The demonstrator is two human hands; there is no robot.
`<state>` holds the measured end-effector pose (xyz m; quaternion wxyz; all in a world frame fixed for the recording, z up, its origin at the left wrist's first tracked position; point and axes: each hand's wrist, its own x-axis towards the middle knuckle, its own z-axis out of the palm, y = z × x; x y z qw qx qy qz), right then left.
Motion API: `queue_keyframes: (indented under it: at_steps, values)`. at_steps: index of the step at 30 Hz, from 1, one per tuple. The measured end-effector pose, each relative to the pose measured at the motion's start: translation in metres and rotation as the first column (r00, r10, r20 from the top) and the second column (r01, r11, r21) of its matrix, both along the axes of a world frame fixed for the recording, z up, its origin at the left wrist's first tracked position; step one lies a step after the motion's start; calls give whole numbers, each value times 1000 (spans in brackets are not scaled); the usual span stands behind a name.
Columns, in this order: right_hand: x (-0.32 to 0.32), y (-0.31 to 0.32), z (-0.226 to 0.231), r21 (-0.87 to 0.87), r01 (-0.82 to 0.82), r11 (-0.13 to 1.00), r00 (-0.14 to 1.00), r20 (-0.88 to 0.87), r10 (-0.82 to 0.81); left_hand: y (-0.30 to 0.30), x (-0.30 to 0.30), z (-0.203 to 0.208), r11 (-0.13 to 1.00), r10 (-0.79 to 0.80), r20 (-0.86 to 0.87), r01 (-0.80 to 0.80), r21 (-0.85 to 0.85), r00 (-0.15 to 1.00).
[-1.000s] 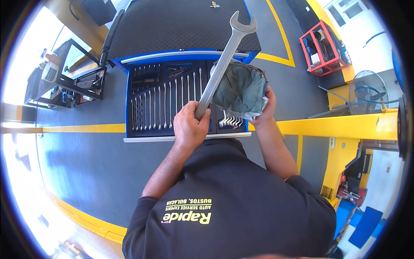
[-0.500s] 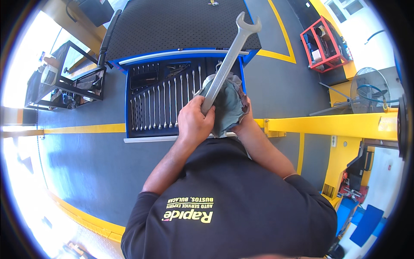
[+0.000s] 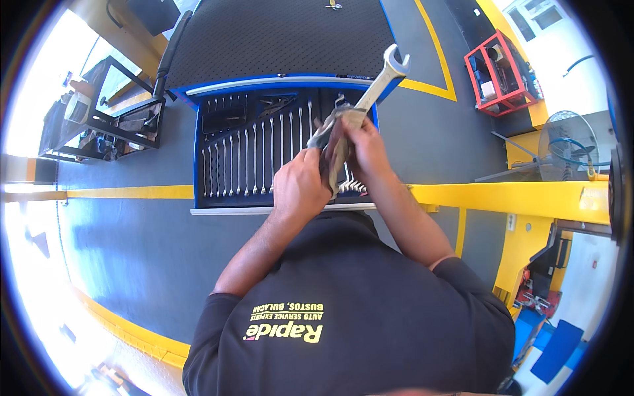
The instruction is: The person repeatedly picks up wrenches from an open tool drawer, wipes each one with a cloth, and returns it to the drawer. The person handles multiple wrenches one at a time, wiping both sides and the head of each tool before placing it back in the drawer.
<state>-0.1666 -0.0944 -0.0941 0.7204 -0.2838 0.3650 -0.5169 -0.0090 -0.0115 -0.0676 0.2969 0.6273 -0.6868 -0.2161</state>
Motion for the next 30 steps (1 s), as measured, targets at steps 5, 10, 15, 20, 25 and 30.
queue_keyframes:
  at_steps: [5,10,15,20,25,30]
  values:
    - [-41,-75,25,-97,164,982,986,26,-163,9,-5,-5,996,-33,-68,38,76,997]
    - [-15,-26,16,-273,168,947,918,-307,-252,3,-10,-11,1000,2,-191,2,20,982]
    - [6,16,19,-306,109,946,944,-265,-195,5,-12,-17,991,-67,-238,37,-128,969]
    - [-29,-22,76,-361,390,847,919,102,-380,30,-12,-24,967,-154,-206,104,-234,966]
    - [-31,-20,93,-276,366,889,931,116,-347,45,-7,-25,971,-121,-198,75,-226,973]
    - [-31,-19,82,-138,419,897,903,161,-397,51,-1,-22,982,-85,-210,46,-186,974]
